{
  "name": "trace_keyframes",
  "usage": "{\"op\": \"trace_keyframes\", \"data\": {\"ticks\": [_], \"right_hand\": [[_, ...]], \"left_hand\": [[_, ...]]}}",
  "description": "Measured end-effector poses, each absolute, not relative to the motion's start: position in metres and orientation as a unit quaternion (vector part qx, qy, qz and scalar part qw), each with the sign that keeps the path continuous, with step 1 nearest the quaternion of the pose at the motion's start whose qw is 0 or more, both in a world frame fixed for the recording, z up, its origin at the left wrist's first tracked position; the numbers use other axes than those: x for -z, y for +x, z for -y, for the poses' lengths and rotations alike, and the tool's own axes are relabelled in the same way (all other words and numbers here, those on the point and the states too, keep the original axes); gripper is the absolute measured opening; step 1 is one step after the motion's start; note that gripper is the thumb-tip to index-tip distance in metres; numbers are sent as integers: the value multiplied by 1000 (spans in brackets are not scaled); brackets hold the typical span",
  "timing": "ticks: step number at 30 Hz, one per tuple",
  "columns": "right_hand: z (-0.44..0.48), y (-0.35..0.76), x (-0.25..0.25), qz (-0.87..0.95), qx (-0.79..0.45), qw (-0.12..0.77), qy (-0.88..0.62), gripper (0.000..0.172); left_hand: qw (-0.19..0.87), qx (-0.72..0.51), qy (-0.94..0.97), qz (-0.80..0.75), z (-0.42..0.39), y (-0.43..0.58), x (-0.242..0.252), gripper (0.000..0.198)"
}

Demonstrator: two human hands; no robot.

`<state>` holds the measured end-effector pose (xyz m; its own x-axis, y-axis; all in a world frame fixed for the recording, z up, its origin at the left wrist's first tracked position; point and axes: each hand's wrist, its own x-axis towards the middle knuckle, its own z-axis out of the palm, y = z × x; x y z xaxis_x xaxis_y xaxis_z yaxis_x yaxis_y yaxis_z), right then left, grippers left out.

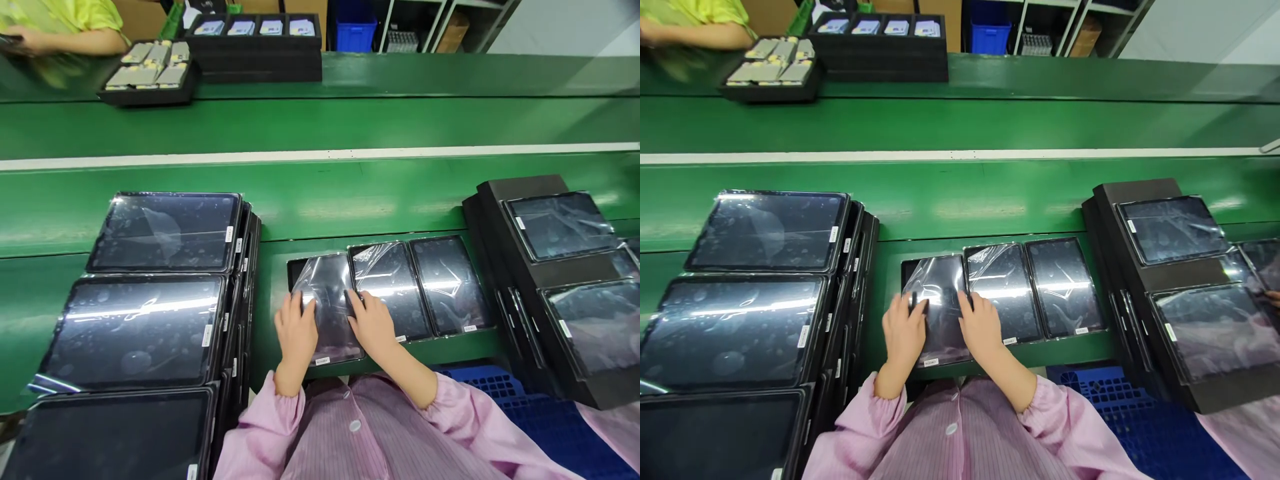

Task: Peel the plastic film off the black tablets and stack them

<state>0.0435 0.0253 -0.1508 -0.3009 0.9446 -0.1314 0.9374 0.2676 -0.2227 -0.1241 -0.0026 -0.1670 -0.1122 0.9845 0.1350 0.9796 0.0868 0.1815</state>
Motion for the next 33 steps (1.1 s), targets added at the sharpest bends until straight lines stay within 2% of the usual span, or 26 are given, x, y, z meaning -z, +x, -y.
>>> {"op": "trace_keyframes", "data": {"ticks": [4, 9, 11, 14, 16, 19, 22, 27, 30, 33], "right_hand": [[-68, 28, 170, 874, -88, 68, -472, 48], [-124, 12, 175, 843, -111, 78, -521, 61], [-139, 17, 170, 841, -105, 86, -524, 57], [-159, 51, 160, 819, -106, 113, -553, 43], [-173, 88, 156, 771, -134, 117, -612, 41], [-192, 143, 155, 739, -191, 95, -639, 37], [-203, 172, 159, 765, -227, 86, -597, 30], [-200, 162, 156, 782, -238, 124, -563, 12], [-171, 153, 138, 794, -257, 136, -534, 13], [-119, 162, 108, 819, -363, 107, -431, 7]], "left_hand": [[56, -55, 681, -728, -48, -114, 163, 40], [51, -76, 601, -794, -86, -124, 167, 57], [45, -98, 569, -815, -90, -130, 168, 60], [4, -142, 579, -803, -83, -127, 169, 62], [-6, -167, 649, -742, -66, -114, 170, 54], [52, -182, 803, -565, -33, -78, 173, 38], [89, -201, 853, -474, -9, -43, 180, 37], [161, -268, 749, -584, -15, -27, 184, 34], [250, -295, 654, -651, -26, -28, 178, 45], [345, -329, 528, -703, -29, -31, 173, 55]]}}
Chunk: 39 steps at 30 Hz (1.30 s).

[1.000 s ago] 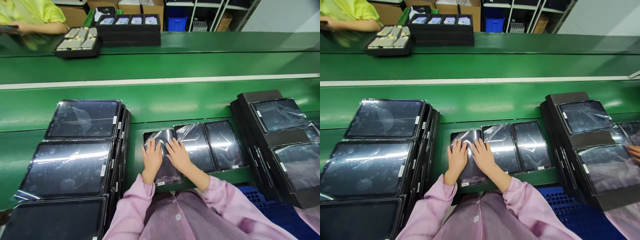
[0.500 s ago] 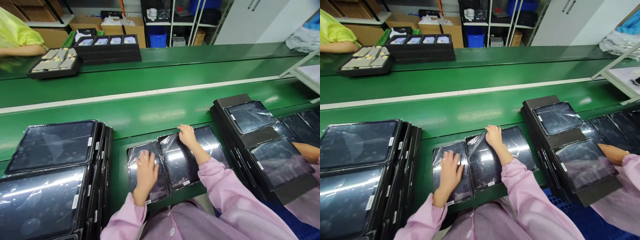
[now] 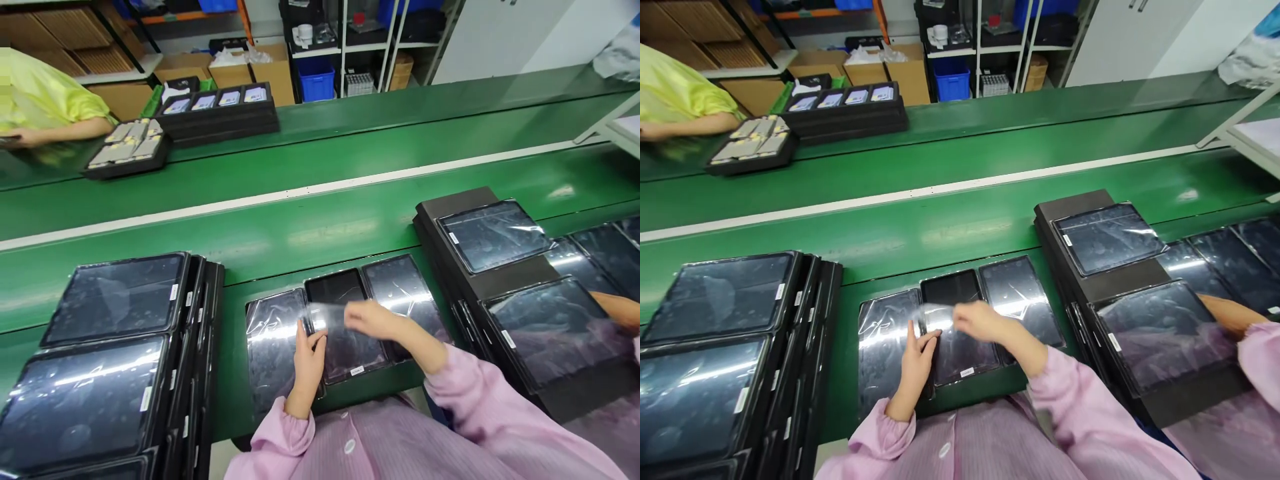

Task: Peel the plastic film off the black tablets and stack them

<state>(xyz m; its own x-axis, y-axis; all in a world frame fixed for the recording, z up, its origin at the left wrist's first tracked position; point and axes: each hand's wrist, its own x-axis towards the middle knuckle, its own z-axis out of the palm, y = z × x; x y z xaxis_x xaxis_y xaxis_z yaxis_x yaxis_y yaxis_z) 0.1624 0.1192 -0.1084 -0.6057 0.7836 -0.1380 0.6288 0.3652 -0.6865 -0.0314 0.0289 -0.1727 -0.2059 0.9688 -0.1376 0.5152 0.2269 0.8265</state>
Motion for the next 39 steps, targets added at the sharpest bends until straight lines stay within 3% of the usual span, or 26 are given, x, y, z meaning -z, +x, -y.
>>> {"op": "trace_keyframes", "data": {"ticks": [3, 5, 8, 10, 12, 15, 20, 22, 24, 26, 29, 32, 39], "right_hand": [[-71, 191, 89, 755, -592, 105, -261, 8], [-55, 212, 91, 692, -646, 166, -277, 19], [-50, 233, 115, 722, -489, 227, -435, 31], [-50, 238, 134, 799, -345, 176, -461, 38], [-48, 235, 148, 854, -277, 120, -423, 42], [-44, 223, 155, 858, -255, 94, -435, 42], [-57, 195, 150, 770, -288, 45, -568, 52], [-74, 181, 145, 689, -428, 102, -577, 53], [-98, 166, 137, 520, -607, 220, -559, 48], [-126, 154, 129, 347, -694, 328, -539, 39], [-160, 148, 119, 259, -692, 408, -536, 29], [-165, 158, 115, 220, -701, 433, -522, 22], [-132, 224, 131, 212, -638, 464, -577, 44]], "left_hand": [[408, -339, 520, -669, -24, -40, 173, 30], [443, -323, 555, -626, -17, -48, 175, 18], [480, -317, 559, -597, -10, -57, 179, 21], [475, -335, 539, -610, -11, -57, 182, 20], [450, -351, 527, -629, -18, -53, 182, 45], [380, -339, 566, -649, -40, -45, 180, 76], [241, -227, 701, -631, -80, -47, 175, 65], [233, -184, 726, -620, -86, -52, 174, 59], [251, -166, 732, -611, -87, -57, 173, 56], [289, -164, 724, -604, -87, -62, 171, 58], [346, -170, 704, -596, -90, -67, 166, 62], [363, -171, 700, -590, -93, -70, 162, 64], [259, -76, 809, -523, -65, -63, 152, 47]]}}
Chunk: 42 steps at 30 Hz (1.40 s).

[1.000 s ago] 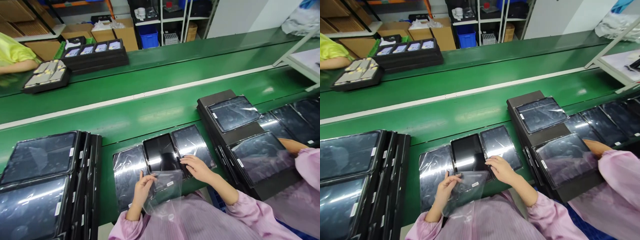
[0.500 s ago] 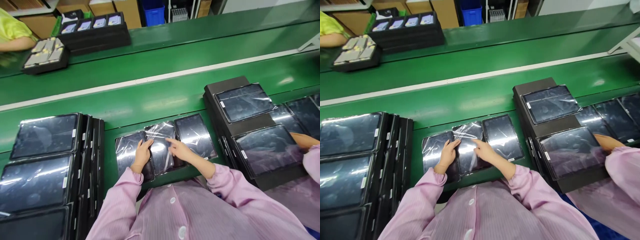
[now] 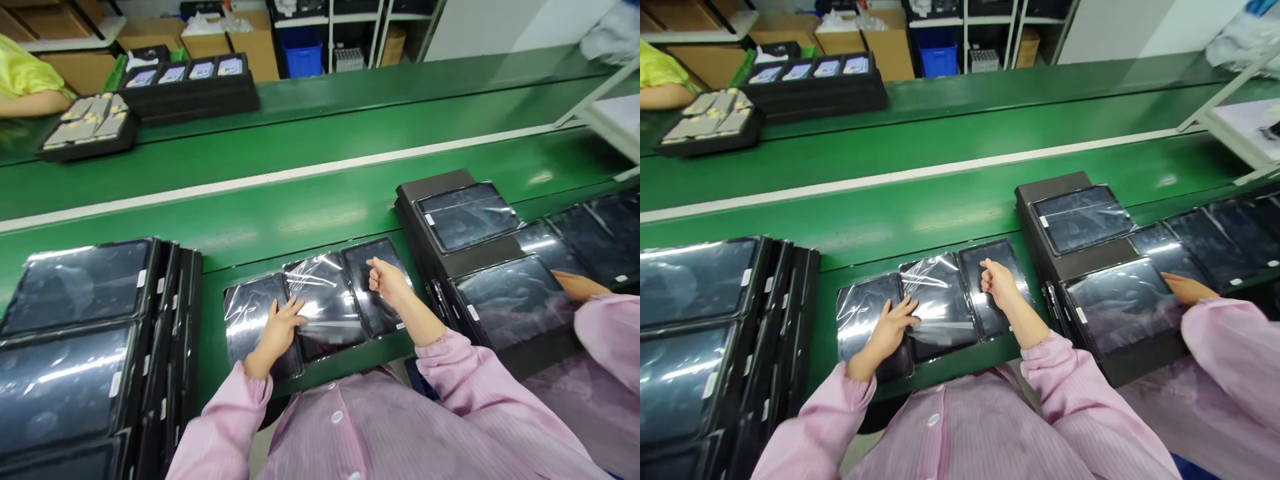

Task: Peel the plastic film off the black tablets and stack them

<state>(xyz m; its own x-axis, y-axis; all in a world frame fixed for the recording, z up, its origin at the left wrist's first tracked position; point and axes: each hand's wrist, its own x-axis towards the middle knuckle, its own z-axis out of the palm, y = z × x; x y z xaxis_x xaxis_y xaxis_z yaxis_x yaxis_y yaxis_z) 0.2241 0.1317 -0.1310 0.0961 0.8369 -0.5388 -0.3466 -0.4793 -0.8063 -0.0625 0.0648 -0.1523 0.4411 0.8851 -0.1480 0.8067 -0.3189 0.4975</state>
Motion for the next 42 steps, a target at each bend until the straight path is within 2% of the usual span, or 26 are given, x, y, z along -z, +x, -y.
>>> {"op": "trace_keyframes", "data": {"ticks": [4, 8, 11, 15, 20, 25, 28, 31, 33, 35, 37, 39, 42], "right_hand": [[-151, 270, 142, 226, -507, 529, -642, 39], [-180, 295, 144, 257, -421, 538, -684, 33], [-184, 300, 143, 286, -420, 526, -682, 38], [-159, 302, 141, 302, -438, 518, -670, 46], [-100, 304, 148, 292, -458, 504, -672, 48], [-43, 304, 162, 262, -462, 520, -669, 40], [-25, 305, 170, 256, -458, 519, -675, 34], [-23, 303, 174, 246, -463, 519, -675, 33], [-32, 299, 173, 234, -471, 524, -670, 35], [-45, 294, 170, 223, -492, 513, -668, 40], [-63, 291, 166, 218, -519, 482, -672, 42], [-84, 291, 163, 227, -537, 447, -678, 40], [-115, 293, 159, 268, -533, 400, -696, 37]], "left_hand": [[200, -67, 875, -435, -38, -36, 153, 43], [229, -54, 903, -358, -31, 20, 157, 33], [231, -20, 897, -376, -36, 63, 165, 25], [241, -17, 884, -401, -43, 91, 179, 37], [252, -50, 860, -441, -51, 94, 186, 35], [241, -135, 803, -527, -85, 62, 176, 30], [249, -265, 675, -642, -116, 30, 165, 33], [377, -466, 371, -710, -134, 11, 154, 25], [462, -512, 249, -680, -132, 12, 148, 22], [516, -524, 210, -644, -120, 21, 146, 25], [561, -509, 228, -611, -103, 33, 147, 32], [592, -431, 339, -591, -84, 45, 151, 35], [525, -227, 641, -511, -62, 54, 157, 27]]}}
